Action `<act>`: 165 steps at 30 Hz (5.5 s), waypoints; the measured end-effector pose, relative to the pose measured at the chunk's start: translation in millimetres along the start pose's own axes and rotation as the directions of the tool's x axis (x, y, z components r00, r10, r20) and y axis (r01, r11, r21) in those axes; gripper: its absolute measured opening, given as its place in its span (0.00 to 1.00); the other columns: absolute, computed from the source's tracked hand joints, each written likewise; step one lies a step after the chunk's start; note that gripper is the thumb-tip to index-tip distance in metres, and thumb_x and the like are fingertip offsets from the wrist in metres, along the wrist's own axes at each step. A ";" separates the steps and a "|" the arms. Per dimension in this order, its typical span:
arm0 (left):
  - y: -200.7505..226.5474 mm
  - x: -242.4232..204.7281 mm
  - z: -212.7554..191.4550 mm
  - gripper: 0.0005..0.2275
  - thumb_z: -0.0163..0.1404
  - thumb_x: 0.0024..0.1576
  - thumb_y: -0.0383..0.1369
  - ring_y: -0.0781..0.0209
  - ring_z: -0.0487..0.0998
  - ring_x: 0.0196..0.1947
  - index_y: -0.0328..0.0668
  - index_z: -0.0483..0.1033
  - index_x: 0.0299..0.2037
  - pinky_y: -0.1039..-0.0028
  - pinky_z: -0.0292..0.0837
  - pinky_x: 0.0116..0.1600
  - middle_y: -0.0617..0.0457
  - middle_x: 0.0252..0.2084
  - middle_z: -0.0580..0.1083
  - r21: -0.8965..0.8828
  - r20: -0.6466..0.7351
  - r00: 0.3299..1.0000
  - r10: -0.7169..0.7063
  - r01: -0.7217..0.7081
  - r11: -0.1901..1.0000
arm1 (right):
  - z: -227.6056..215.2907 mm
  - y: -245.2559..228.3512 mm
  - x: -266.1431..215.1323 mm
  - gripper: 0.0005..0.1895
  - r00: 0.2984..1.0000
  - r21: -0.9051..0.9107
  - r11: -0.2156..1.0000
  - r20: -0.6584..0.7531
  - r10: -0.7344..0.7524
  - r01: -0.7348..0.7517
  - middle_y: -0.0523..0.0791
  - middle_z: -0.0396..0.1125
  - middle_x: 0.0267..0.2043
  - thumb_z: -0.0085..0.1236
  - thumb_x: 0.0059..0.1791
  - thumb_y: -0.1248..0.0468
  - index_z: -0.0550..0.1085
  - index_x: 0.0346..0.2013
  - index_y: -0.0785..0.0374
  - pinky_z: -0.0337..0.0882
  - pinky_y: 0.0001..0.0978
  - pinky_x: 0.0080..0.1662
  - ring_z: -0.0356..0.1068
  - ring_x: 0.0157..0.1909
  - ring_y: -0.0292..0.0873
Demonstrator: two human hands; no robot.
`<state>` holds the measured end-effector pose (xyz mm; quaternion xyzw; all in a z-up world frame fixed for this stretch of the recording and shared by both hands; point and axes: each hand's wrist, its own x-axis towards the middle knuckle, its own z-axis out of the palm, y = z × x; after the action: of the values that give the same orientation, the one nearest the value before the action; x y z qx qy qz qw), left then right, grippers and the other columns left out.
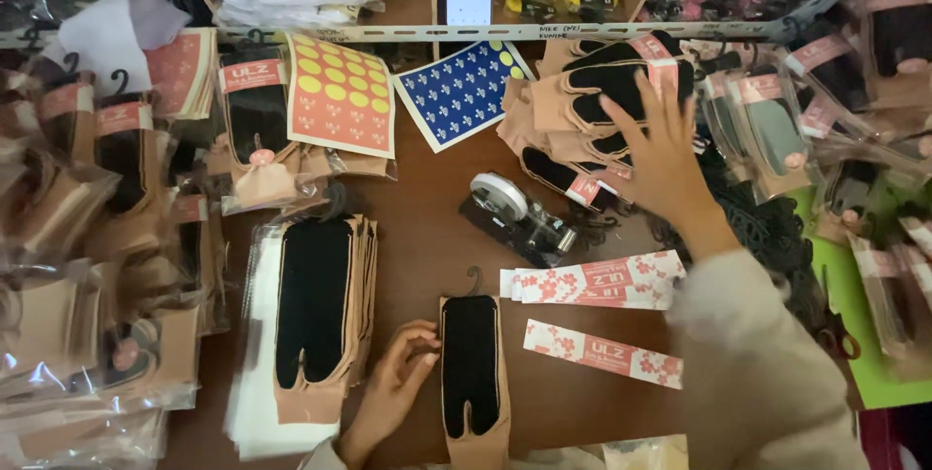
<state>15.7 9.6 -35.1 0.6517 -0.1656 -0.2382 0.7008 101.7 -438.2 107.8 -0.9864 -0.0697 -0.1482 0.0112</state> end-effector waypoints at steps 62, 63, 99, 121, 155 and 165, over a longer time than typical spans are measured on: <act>38.3 -29.3 46.4 0.20 0.56 0.60 0.35 0.67 0.72 0.34 0.46 0.63 0.60 0.81 0.71 0.37 0.52 0.44 0.70 -0.155 0.292 0.948 -0.129 0.179 0.972 | 8.3 -190.9 -184.4 0.07 0.672 0.701 0.291 0.711 -0.210 -0.651 0.35 0.75 0.32 0.70 0.48 0.63 0.78 0.37 0.54 0.65 0.20 0.34 0.68 0.33 0.28; 25.2 -31.5 39.0 0.06 0.52 0.64 0.31 0.68 0.72 0.26 0.45 0.72 0.48 0.82 0.71 0.27 0.54 0.33 0.73 -0.156 0.224 0.951 -0.213 0.251 0.955 | 11.8 -192.6 -183.4 0.09 0.611 0.647 0.318 0.762 -0.216 -0.694 0.34 0.73 0.31 0.72 0.47 0.64 0.77 0.36 0.54 0.67 0.20 0.34 0.67 0.33 0.27; 16.9 -1.9 39.1 0.08 0.49 0.59 0.18 0.48 0.70 0.61 0.41 0.65 0.39 0.64 0.62 0.64 0.46 0.56 0.65 0.464 -0.050 0.971 0.232 -0.183 0.866 | 106.6 -229.2 -209.9 0.08 0.941 0.687 0.651 0.159 0.300 -0.323 0.45 0.68 0.61 0.54 0.54 0.62 0.72 0.48 0.54 0.69 0.41 0.56 0.69 0.65 0.48; 29.8 -13.9 22.0 0.11 0.61 0.57 0.34 0.46 0.68 0.60 0.34 0.77 0.43 0.56 0.69 0.61 0.46 0.59 0.73 0.397 0.432 0.864 0.260 -0.441 0.805 | 39.6 -66.6 -68.2 0.13 0.928 0.488 0.791 0.249 0.279 -0.369 0.45 0.70 0.50 0.54 0.54 0.51 0.79 0.52 0.40 0.73 0.27 0.46 0.78 0.36 0.41; 36.2 -12.4 23.8 0.14 0.57 0.57 0.28 0.47 0.68 0.61 0.43 0.72 0.52 0.58 0.66 0.61 0.46 0.58 0.71 0.387 0.381 0.910 0.162 -0.316 0.866 | 3.8 -199.8 -148.6 0.24 0.608 0.379 0.778 0.794 0.004 -0.501 0.41 0.66 0.48 0.66 0.48 0.56 0.65 0.54 0.47 0.69 0.36 0.42 0.73 0.41 0.43; 166.1 -40.9 -56.3 0.09 0.48 0.60 0.31 0.65 0.76 0.41 0.47 0.76 0.49 0.75 0.69 0.43 0.53 0.54 0.77 0.586 -0.279 0.923 0.264 -0.054 0.808 | -19.5 -204.7 -145.5 0.10 0.947 0.837 0.480 0.318 -0.033 -0.264 0.37 0.77 0.43 0.57 0.53 0.57 0.78 0.44 0.57 0.68 0.22 0.40 0.72 0.40 0.31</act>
<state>31.8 85.3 127.6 0.8455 -0.1573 0.0016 0.5103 -70.5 -255.8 83.9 -0.8569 -0.0685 0.0555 0.5078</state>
